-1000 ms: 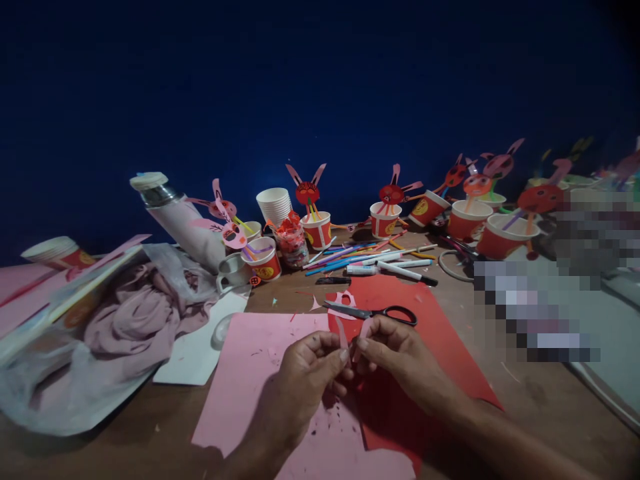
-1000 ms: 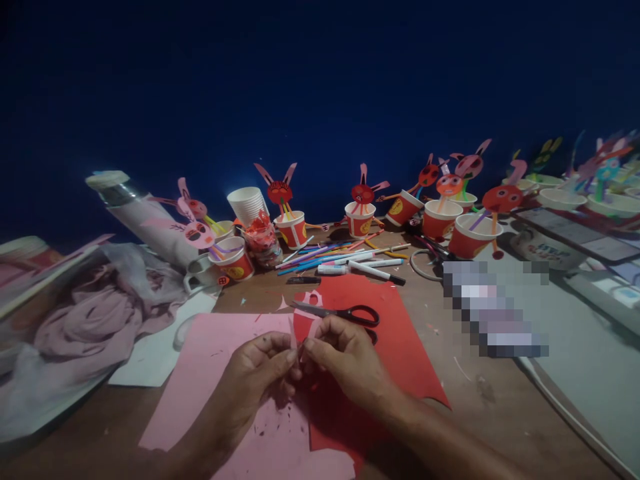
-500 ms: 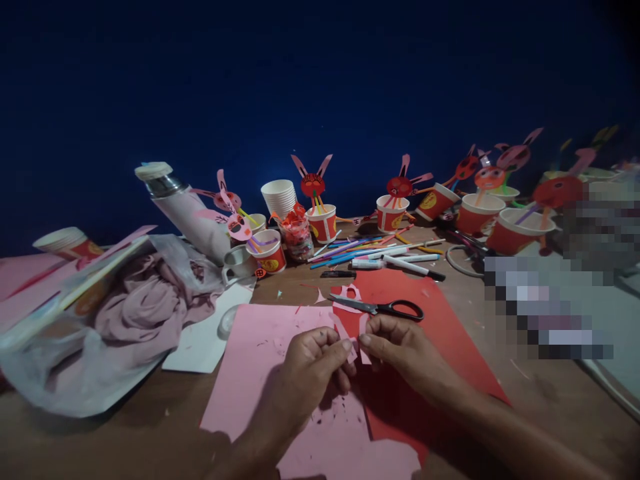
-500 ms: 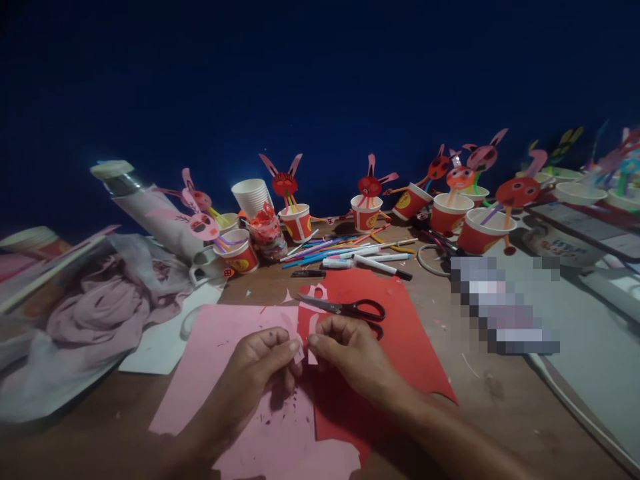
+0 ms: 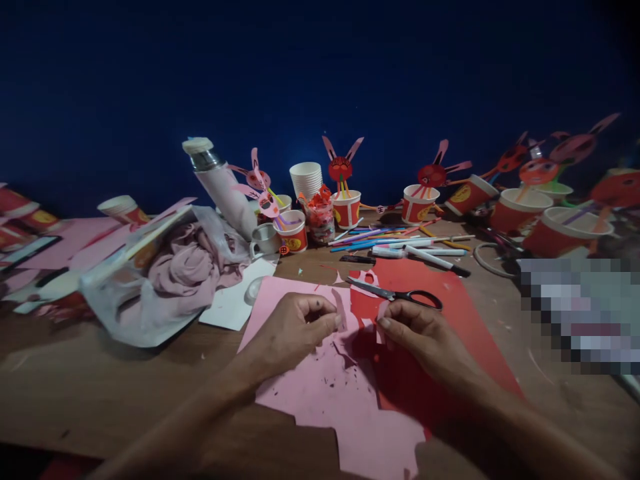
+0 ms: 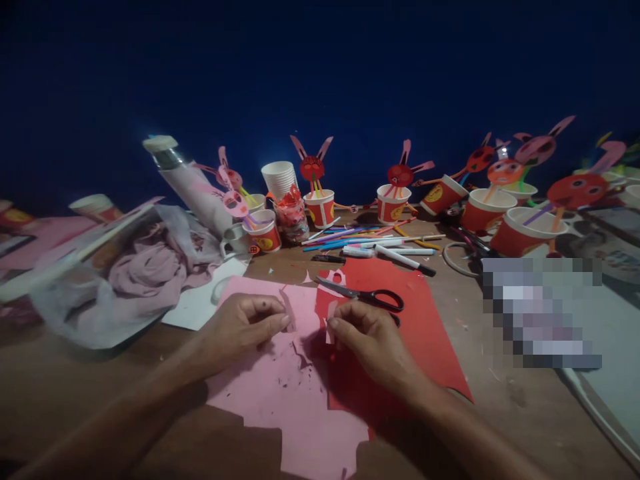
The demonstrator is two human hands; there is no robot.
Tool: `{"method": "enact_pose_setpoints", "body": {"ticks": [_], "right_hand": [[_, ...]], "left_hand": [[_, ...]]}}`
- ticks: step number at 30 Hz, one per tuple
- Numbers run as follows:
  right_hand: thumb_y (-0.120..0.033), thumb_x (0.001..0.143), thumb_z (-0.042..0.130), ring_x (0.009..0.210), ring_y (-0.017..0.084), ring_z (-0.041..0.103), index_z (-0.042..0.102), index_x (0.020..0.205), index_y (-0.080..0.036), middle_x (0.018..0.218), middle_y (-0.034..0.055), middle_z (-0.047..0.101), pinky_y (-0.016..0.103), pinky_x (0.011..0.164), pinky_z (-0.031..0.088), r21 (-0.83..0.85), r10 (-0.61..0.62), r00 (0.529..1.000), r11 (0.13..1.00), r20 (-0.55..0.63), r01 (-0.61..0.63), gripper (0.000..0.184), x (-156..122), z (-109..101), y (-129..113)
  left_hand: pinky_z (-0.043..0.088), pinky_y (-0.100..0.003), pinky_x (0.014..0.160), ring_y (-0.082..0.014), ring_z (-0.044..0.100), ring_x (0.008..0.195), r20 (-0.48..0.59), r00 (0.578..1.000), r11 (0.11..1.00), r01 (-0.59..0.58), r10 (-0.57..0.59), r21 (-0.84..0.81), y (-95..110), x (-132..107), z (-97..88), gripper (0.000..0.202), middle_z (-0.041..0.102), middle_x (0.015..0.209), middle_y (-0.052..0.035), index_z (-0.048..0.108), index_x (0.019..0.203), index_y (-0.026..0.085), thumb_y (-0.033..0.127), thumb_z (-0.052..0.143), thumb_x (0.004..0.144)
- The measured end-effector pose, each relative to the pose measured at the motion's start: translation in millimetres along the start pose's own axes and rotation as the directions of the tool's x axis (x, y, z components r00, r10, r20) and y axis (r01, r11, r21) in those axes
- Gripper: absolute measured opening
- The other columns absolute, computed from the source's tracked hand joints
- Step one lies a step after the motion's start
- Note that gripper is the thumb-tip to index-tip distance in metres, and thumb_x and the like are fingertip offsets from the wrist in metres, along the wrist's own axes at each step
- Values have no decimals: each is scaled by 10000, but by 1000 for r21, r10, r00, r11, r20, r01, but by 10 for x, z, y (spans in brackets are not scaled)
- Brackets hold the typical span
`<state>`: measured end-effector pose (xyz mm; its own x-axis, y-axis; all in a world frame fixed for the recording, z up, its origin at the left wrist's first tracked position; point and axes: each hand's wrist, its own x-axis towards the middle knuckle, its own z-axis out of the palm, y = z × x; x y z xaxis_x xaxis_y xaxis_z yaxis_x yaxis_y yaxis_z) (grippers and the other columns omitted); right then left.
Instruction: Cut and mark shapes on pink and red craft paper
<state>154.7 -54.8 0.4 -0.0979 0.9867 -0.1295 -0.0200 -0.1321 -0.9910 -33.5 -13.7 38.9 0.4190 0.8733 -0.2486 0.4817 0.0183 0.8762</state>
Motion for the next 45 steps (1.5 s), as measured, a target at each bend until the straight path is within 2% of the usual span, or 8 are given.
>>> {"method": "enact_pose_setpoints", "body": {"ticks": [5,13,27,30,35,41,43,45], "right_hand": [[-341,741,583,571,93,449,544,671,-174,628,-27,521,229,552,349,-57,-57,998,997,-2,56,185,28,-12,27],[-317,779,540,583,102,453,544,678,-175,611,-28,521,229,562,347,-181,-47,998,982,51,55,174,55,23,88],[-222,760,483,457,87,417,500,656,-188,536,-45,478,210,445,316,-405,28,997,914,73,4,110,8,474,38],[-190,769,472,458,88,455,518,754,-194,541,-47,519,204,447,322,-469,-21,995,881,94,63,48,23,593,69],[-138,765,453,470,110,531,473,987,-198,562,-42,604,214,478,346,-593,-43,992,798,115,103,231,42,745,88],[-138,759,466,479,121,543,420,1023,-198,559,-41,606,218,474,337,-637,-55,993,763,107,111,274,63,845,116],[-145,768,458,466,117,535,420,979,-206,563,-38,613,215,461,322,-634,-60,993,765,104,113,222,85,864,133],[-158,774,459,458,115,523,423,933,-212,573,-32,619,215,452,308,-648,-66,994,755,86,107,172,115,879,149]], "left_hand": [[302,-177,355,-66,382,363,43,984,979,165,-171,119,-265,-40,-35,162,473,465,52,496,584,160,265,449,698],[285,-202,435,-105,448,469,29,990,952,121,-135,280,-587,-97,-64,149,497,484,26,507,555,164,272,500,657],[175,-227,425,-110,414,372,65,995,882,41,-80,469,-388,-202,-241,331,502,405,12,405,463,185,274,383,781],[144,-243,438,-116,406,363,81,995,847,9,-61,531,-325,-242,-280,342,501,395,12,406,460,185,271,385,791],[153,-243,448,-124,420,397,118,990,830,-6,-72,557,-452,-318,-360,403,501,419,3,441,473,179,344,360,832],[238,-227,459,-103,419,455,203,968,785,-238,146,572,-616,-378,-512,355,495,491,19,520,544,163,310,411,848],[340,-238,567,-132,491,612,255,920,701,-392,297,596,-646,-362,-537,283,575,655,-16,583,680,160,247,389,867],[381,-298,723,-181,496,825,323,834,574,-545,448,611,-692,-333,-541,236,604,889,-65,601,867,153,205,370,876]]}}
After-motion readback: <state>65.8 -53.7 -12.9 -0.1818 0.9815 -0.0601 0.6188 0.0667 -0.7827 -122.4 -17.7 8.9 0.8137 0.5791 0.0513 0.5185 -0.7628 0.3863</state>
